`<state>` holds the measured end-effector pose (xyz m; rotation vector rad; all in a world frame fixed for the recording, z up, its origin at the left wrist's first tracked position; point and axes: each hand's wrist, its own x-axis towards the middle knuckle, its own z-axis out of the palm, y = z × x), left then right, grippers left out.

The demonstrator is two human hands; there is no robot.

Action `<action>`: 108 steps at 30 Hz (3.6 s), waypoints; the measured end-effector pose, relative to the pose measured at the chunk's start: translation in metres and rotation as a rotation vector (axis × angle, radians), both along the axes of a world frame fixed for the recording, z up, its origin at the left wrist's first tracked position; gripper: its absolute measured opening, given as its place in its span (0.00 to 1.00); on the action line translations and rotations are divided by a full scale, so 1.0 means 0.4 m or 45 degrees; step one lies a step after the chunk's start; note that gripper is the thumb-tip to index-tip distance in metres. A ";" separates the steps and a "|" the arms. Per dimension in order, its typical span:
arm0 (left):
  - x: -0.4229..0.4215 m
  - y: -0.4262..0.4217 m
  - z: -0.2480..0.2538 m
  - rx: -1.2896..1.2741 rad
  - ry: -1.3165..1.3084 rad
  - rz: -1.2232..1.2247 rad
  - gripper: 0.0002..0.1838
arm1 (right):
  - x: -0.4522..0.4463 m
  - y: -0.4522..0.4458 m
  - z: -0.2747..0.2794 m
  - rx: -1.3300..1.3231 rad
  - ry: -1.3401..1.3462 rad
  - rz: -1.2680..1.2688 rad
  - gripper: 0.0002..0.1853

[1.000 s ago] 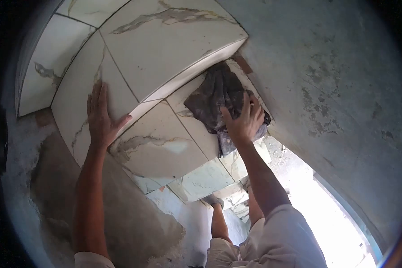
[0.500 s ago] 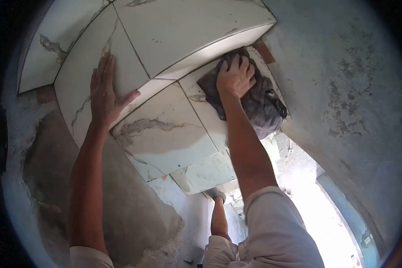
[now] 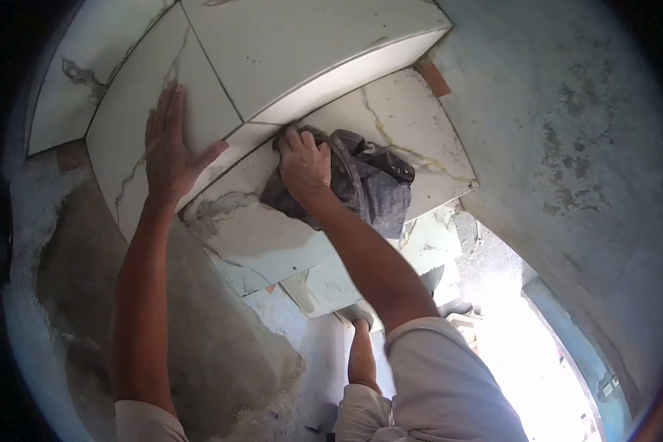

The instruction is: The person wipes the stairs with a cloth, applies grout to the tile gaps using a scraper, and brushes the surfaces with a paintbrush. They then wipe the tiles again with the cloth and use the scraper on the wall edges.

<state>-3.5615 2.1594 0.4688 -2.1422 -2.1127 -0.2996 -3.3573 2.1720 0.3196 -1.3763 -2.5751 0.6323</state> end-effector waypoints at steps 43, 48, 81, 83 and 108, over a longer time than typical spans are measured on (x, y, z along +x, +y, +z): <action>-0.004 0.000 -0.003 0.052 0.085 -0.001 0.58 | -0.087 -0.046 -0.009 0.042 -0.249 0.108 0.12; -0.008 0.001 0.000 0.041 -0.004 -0.016 0.58 | -0.007 0.029 -0.036 0.142 -0.101 0.254 0.11; 0.008 -0.013 0.020 -0.026 0.058 0.028 0.63 | -0.428 -0.395 0.090 -0.834 0.311 0.220 0.22; 0.008 -0.015 0.024 -0.045 0.028 0.048 0.63 | -0.432 -0.372 0.066 -0.892 0.243 0.374 0.24; -0.001 -0.008 -0.010 0.043 0.011 0.070 0.61 | 0.018 -0.188 0.176 -0.468 0.417 0.091 0.19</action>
